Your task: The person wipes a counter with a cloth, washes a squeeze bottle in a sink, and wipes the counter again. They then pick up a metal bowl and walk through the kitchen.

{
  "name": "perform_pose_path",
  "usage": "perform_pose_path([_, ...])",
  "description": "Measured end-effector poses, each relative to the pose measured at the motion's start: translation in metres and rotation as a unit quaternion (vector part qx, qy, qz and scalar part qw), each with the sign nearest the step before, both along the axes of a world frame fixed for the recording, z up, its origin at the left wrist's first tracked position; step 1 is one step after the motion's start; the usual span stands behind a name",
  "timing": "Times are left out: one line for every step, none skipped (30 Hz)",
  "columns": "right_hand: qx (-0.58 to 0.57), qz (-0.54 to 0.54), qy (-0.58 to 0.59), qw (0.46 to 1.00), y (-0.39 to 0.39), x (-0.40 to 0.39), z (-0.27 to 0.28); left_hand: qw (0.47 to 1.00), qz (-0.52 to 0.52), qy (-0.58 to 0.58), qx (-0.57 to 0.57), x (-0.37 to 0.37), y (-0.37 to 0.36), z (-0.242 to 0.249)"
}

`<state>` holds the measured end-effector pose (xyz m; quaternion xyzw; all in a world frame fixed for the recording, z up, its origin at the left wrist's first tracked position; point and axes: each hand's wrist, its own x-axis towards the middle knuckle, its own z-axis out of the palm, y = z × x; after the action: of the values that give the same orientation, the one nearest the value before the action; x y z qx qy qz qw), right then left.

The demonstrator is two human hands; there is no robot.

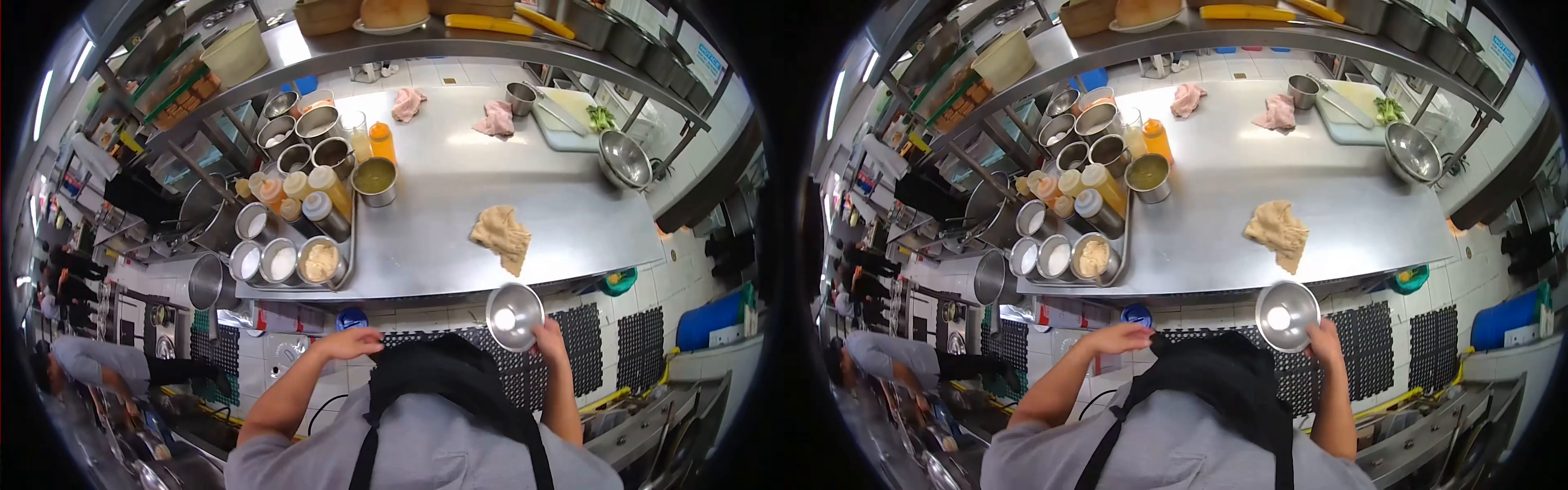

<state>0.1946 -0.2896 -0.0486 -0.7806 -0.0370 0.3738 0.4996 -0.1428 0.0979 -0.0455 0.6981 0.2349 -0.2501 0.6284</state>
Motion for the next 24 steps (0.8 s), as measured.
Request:
perform_pose_path([-0.009,-0.028,0.007,1.000,-0.038,0.004,-0.009,0.994,-0.051,-0.090,0.030,0.045,-0.020,0.007])
perform_pose_path([-0.017,-0.059,0.014,0.998,-0.074,0.008,-0.015,0.977,-0.105,-0.178,0.061,0.093,-0.040,0.015])
perform_pose_path([-0.018,-0.068,0.006,0.997,-0.109,0.010,-0.021,0.971,-0.104,-0.199,0.086,0.141,-0.061,0.039])
perform_pose_path([-0.022,-0.083,0.001,0.996,-0.139,0.009,-0.024,0.975,-0.076,-0.184,0.094,0.188,-0.077,0.043])
perform_pose_path([-0.021,-0.098,0.001,0.995,-0.162,0.007,-0.026,0.939,-0.053,-0.269,0.207,0.234,-0.092,0.045])
perform_pose_path([-0.023,-0.128,-0.011,0.991,-0.181,0.002,-0.024,0.882,-0.032,-0.354,0.309,0.277,-0.104,0.047])
perform_pose_path([-0.026,-0.162,-0.025,0.986,-0.201,-0.002,-0.020,0.861,-0.018,-0.357,0.362,0.323,-0.105,0.045])
perform_pose_path([-0.038,-0.187,-0.015,0.981,-0.221,-0.004,-0.027,0.837,-0.003,-0.360,0.412,0.364,-0.111,0.039])
perform_pose_path([-0.025,-0.209,-0.010,0.978,-0.235,-0.008,-0.028,0.789,0.012,-0.318,0.525,0.393,-0.122,0.029])
perform_pose_path([-0.010,-0.232,-0.005,0.973,-0.247,-0.012,-0.029,0.725,0.029,-0.276,0.630,0.418,-0.128,0.017])
perform_pose_path([0.012,-0.250,-0.012,0.968,-0.255,-0.016,-0.032,0.746,0.020,-0.258,0.614,0.435,-0.123,-0.016])
perform_pose_path([0.034,-0.270,-0.019,0.962,-0.266,-0.019,-0.038,0.766,0.008,-0.238,0.597,0.441,-0.120,-0.044])
perform_pose_path([0.059,-0.268,-0.024,0.961,-0.281,-0.020,-0.053,0.762,-0.043,-0.193,0.617,0.438,-0.132,-0.031])
perform_pose_path([0.056,-0.284,-0.014,0.957,-0.284,-0.021,-0.036,0.748,-0.023,-0.207,0.630,0.447,-0.134,-0.042])
perform_pose_path([0.054,-0.301,-0.025,0.952,-0.288,-0.020,-0.026,0.736,-0.001,-0.218,0.641,0.455,-0.136,-0.057])
perform_pose_path([0.051,-0.314,-0.033,0.947,-0.297,-0.018,-0.022,0.725,-0.003,-0.218,0.654,0.460,-0.140,-0.065])
perform_pose_path([0.058,-0.332,-0.021,0.941,-0.309,-0.014,-0.024,0.712,-0.005,-0.215,0.669,0.464,-0.141,-0.070])
perform_pose_path([0.056,-0.350,-0.016,0.935,-0.320,-0.011,-0.025,0.722,-0.012,-0.210,0.660,0.467,-0.139,-0.073])
perform_pose_path([0.063,-0.365,-0.015,0.929,-0.331,-0.001,-0.025,0.731,-0.012,-0.202,0.651,0.472,-0.141,-0.072])
perform_pose_path([0.070,-0.377,-0.015,0.923,-0.343,0.011,-0.025,0.733,-0.019,-0.206,0.648,0.479,-0.144,-0.071])
perform_pose_path([0.067,-0.386,-0.006,0.920,-0.356,0.025,-0.028,0.735,-0.025,-0.200,0.647,0.486,-0.150,-0.071])
perform_pose_path([0.062,-0.387,-0.004,0.920,-0.368,0.040,-0.030,0.738,-0.026,-0.192,0.647,0.494,-0.158,-0.073])
perform_pose_path([0.071,-0.403,-0.003,0.912,-0.379,0.058,-0.033,0.741,-0.024,-0.189,0.644,0.506,-0.171,-0.072])
perform_pose_path([0.080,-0.418,-0.001,0.905,-0.390,0.077,-0.036,0.735,-0.017,-0.196,0.649,0.517,-0.185,-0.071])
